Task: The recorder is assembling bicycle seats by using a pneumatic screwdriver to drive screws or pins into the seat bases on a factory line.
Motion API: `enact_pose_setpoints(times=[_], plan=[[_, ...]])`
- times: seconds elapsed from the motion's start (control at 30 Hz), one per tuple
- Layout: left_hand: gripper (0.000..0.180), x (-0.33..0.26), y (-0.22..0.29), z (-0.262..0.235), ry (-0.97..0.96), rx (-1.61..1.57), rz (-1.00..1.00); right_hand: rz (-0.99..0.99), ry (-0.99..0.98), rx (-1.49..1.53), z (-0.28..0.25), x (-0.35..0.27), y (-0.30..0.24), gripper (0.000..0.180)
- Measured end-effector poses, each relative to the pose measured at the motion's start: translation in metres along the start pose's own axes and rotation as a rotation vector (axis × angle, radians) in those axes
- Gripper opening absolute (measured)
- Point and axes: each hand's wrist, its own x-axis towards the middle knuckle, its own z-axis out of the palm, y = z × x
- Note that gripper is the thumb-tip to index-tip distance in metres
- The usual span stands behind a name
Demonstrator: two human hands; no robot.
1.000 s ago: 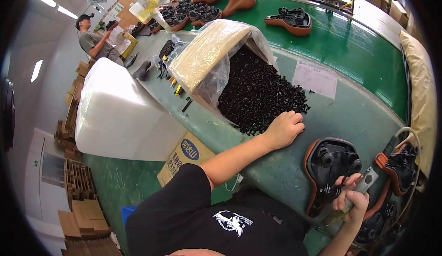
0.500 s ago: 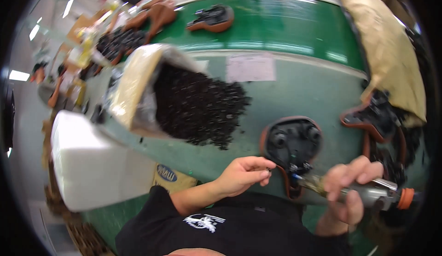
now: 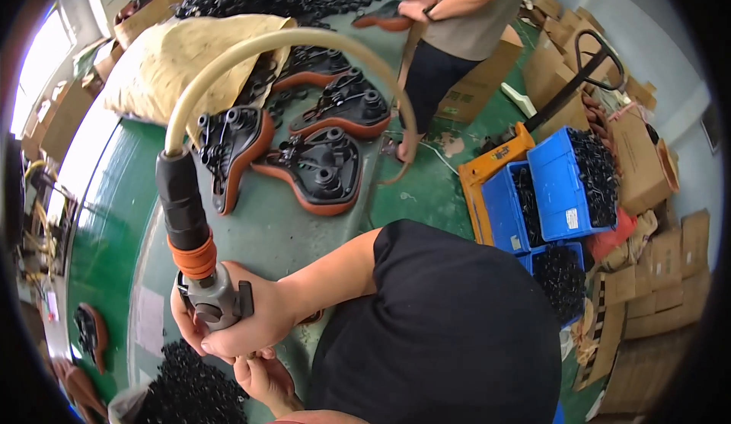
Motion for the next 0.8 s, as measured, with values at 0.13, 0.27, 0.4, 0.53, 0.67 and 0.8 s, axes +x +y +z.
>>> enact_pose_setpoints(times=[0.13,0.27,0.4,0.53,0.67,0.8], plan=[[0.043,-0.013,0.011,-0.020,-0.072,0.219,-0.185,0.004,0.028,-0.005,0.003,-0.003,0.004,0.020],[0.027,-0.013,0.005,0.010,-0.005,-0.049,-0.003,0.129,-0.023,0.012,-0.002,-0.002,0.002,0.027],[0.022,-0.013,0.016,0.026,0.163,-0.182,-0.157,0.150,-0.065,-0.155,-0.001,0.011,-0.014,0.028],[0.029,-0.001,0.015,0.025,-0.004,-0.316,-0.083,0.075,-0.054,-0.007,-0.001,0.012,-0.011,0.038],[0.045,0.002,0.024,-0.005,-0.187,0.546,0.428,0.129,-0.135,0.045,-0.011,0.018,0.012,0.035],[0.067,0.033,0.023,-0.043,0.227,1.143,0.716,0.040,-0.150,-0.122,-0.016,0.017,0.014,0.032]])
